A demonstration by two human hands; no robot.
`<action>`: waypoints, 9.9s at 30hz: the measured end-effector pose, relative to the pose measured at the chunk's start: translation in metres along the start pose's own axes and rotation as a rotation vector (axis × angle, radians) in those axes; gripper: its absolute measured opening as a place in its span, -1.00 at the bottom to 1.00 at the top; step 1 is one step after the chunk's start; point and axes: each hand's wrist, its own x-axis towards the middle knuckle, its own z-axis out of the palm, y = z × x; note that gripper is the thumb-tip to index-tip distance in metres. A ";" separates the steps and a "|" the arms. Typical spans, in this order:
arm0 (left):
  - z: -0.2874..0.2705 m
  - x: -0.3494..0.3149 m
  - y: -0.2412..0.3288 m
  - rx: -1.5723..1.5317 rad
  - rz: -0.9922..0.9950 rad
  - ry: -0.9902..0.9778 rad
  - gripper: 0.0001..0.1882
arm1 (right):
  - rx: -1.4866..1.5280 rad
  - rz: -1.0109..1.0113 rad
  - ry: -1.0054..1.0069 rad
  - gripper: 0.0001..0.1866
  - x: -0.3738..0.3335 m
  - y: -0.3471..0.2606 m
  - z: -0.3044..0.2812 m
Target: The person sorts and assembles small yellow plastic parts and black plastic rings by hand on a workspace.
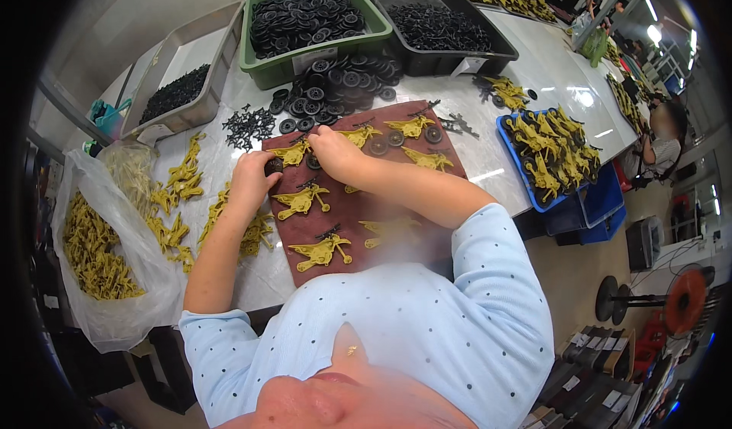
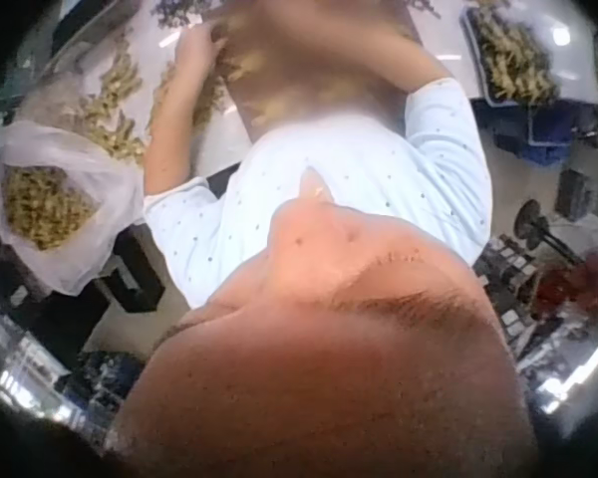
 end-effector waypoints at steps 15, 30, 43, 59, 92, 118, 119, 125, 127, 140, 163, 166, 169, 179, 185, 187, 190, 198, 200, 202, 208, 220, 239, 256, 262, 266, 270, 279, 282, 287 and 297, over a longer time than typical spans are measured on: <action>0.011 0.039 -0.018 -0.176 -0.156 -0.054 -0.68 | -0.041 0.014 0.112 -0.87 0.047 0.045 0.002; 0.024 0.086 -0.027 0.096 -0.078 0.048 -0.68 | -0.280 0.097 -0.038 -0.88 0.078 -0.001 -0.001; -0.022 -0.082 0.044 -0.070 -0.121 -0.046 -0.58 | 0.556 0.418 -0.511 -0.79 -0.056 -0.037 -0.044; -0.023 -0.078 0.048 0.058 -0.079 -0.079 -0.65 | 0.160 0.149 -0.200 -0.86 -0.039 -0.019 -0.034; 0.056 0.117 0.047 -0.092 0.235 0.251 -0.86 | 0.551 0.588 -0.125 -0.84 -0.122 0.030 -0.083; 0.054 0.000 0.100 -0.304 0.218 -0.067 -0.92 | 0.175 0.324 -0.055 -0.89 -0.140 0.029 -0.073; 0.055 0.000 0.100 -0.286 0.238 -0.030 -0.92 | 0.176 0.324 -0.055 -0.89 -0.140 0.029 -0.073; 0.059 -0.001 0.099 -0.183 0.290 0.030 -0.88 | 0.167 0.333 -0.078 -0.89 -0.140 0.027 -0.074; 0.048 -0.004 0.106 -0.185 0.319 -0.030 -0.83 | 0.126 0.273 -0.032 -0.90 -0.142 0.028 -0.072; 0.052 0.065 0.089 -0.181 0.201 0.034 -0.88 | -0.115 0.195 0.064 -0.92 -0.026 0.097 -0.073; 0.062 0.080 0.168 -0.482 0.210 -0.213 -0.83 | 0.241 0.452 0.321 -0.81 -0.066 0.134 -0.131; 0.073 0.073 0.182 -0.478 0.215 -0.262 -0.82 | 0.472 0.647 -0.015 -0.84 -0.125 0.135 -0.153; 0.089 0.070 0.185 -0.331 0.290 -0.271 -0.81 | 0.505 0.711 -0.118 -0.85 -0.171 0.126 -0.152; 0.103 0.066 0.177 -0.092 0.429 -0.160 -0.82 | 0.121 0.579 -0.157 -0.83 -0.178 0.119 -0.133; 0.092 0.061 0.182 -0.129 0.468 -0.139 -0.75 | 0.058 0.558 -0.168 -0.82 -0.175 0.108 -0.140; 0.088 0.060 0.181 -0.046 0.504 -0.203 -0.73 | 0.105 0.647 -0.218 -0.82 -0.172 0.105 -0.141; 0.096 0.060 0.179 -0.065 0.515 -0.184 -0.76 | -0.051 0.574 -0.218 -0.86 -0.173 0.103 -0.135; 0.097 0.061 0.187 -0.039 0.470 -0.194 -0.71 | -0.123 0.582 -0.178 -0.88 -0.164 0.105 -0.131; 0.093 0.060 0.192 -0.014 0.453 -0.195 -0.66 | -0.136 0.571 -0.175 -0.89 -0.162 0.108 -0.132; 0.089 0.060 0.192 -0.005 0.450 -0.184 -0.68 | -0.182 0.555 -0.181 -0.87 -0.159 0.109 -0.133; 0.096 0.092 0.170 -0.120 0.381 -0.031 -0.84 | -0.161 0.491 -0.074 -0.82 -0.120 0.130 -0.141; 0.110 0.162 0.091 0.225 0.368 0.186 -0.88 | -0.447 0.252 0.014 -0.86 0.013 0.170 -0.064; 0.074 0.008 0.236 -0.507 0.463 -0.449 -0.82 | 0.915 0.914 0.191 -0.82 -0.276 0.097 -0.135; 0.087 -0.007 0.231 -0.354 0.748 -0.314 -0.66 | 0.568 0.974 0.268 -0.86 -0.282 0.071 -0.125; 0.097 -0.009 0.232 -0.355 0.798 -0.286 -0.64 | 0.355 0.863 0.307 -0.83 -0.285 0.073 -0.117; 0.097 -0.013 0.232 -0.375 0.772 -0.295 -0.57 | 0.375 0.860 0.311 -0.82 -0.286 0.074 -0.115; 0.084 -0.014 0.236 -0.332 0.743 -0.348 -0.53 | 0.352 0.879 0.317 -0.82 -0.285 0.071 -0.115; 0.082 -0.010 0.245 -0.312 0.757 -0.194 -0.51 | 0.197 0.776 0.357 -0.82 -0.287 0.071 -0.110; 0.091 -0.008 0.243 -0.320 0.744 -0.247 -0.53 | 0.127 0.734 0.355 -0.82 -0.289 0.072 -0.109; 0.092 -0.011 0.243 -0.294 0.744 -0.245 -0.55 | 0.175 0.761 0.352 -0.82 -0.290 0.073 -0.109; 0.102 -0.007 0.235 -0.281 0.787 -0.248 -0.66 | 0.171 0.719 0.277 -0.76 -0.262 0.078 -0.132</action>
